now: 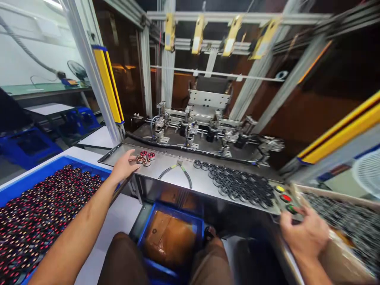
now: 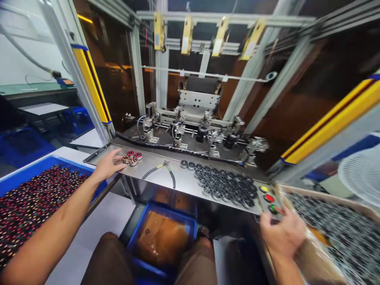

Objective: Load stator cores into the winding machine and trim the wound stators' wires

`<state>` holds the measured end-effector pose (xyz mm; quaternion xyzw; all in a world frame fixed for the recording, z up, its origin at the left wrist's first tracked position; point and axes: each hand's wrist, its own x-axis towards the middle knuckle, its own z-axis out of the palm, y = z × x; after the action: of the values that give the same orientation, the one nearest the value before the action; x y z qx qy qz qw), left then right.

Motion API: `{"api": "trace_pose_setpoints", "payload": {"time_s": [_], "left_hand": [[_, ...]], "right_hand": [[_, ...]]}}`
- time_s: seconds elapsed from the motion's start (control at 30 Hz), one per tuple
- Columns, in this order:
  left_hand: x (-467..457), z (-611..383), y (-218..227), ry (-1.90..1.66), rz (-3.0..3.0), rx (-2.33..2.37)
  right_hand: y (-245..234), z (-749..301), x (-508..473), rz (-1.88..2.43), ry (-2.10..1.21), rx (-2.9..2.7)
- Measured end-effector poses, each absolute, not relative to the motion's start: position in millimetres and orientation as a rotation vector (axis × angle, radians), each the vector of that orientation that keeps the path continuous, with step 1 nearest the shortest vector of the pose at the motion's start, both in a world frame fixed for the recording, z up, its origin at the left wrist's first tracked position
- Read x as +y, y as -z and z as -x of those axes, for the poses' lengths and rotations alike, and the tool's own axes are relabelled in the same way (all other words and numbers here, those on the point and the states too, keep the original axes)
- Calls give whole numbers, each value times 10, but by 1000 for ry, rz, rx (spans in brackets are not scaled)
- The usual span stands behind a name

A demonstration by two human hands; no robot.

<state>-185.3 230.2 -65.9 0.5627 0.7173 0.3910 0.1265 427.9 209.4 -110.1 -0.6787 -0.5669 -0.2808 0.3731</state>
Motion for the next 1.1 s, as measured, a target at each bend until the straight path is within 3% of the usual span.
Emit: {"api": "trace_pose_setpoints", "payload": {"time_s": [0.23,0.6,0.83,0.97,1.1], "left_hand": [[2292,1665,584,-1284,-1453,2004],[1464,1553,313,-1943,-1071,1634],[567,588,350,-1926,-1175,1318],[160,187,469,-1910,-1601,1169],[-2,70,553,-1737,-1768,1123]], "right_hand": [[1024,-4229,1988,1595,757,-1490],[842,-3584,1668,1408,546,-1409],[295,-2124,959,873,-442,-1802],[117,-1744,721,766,-1153,-1776],[154,-1628,598,814,-1592,-1633]]}}
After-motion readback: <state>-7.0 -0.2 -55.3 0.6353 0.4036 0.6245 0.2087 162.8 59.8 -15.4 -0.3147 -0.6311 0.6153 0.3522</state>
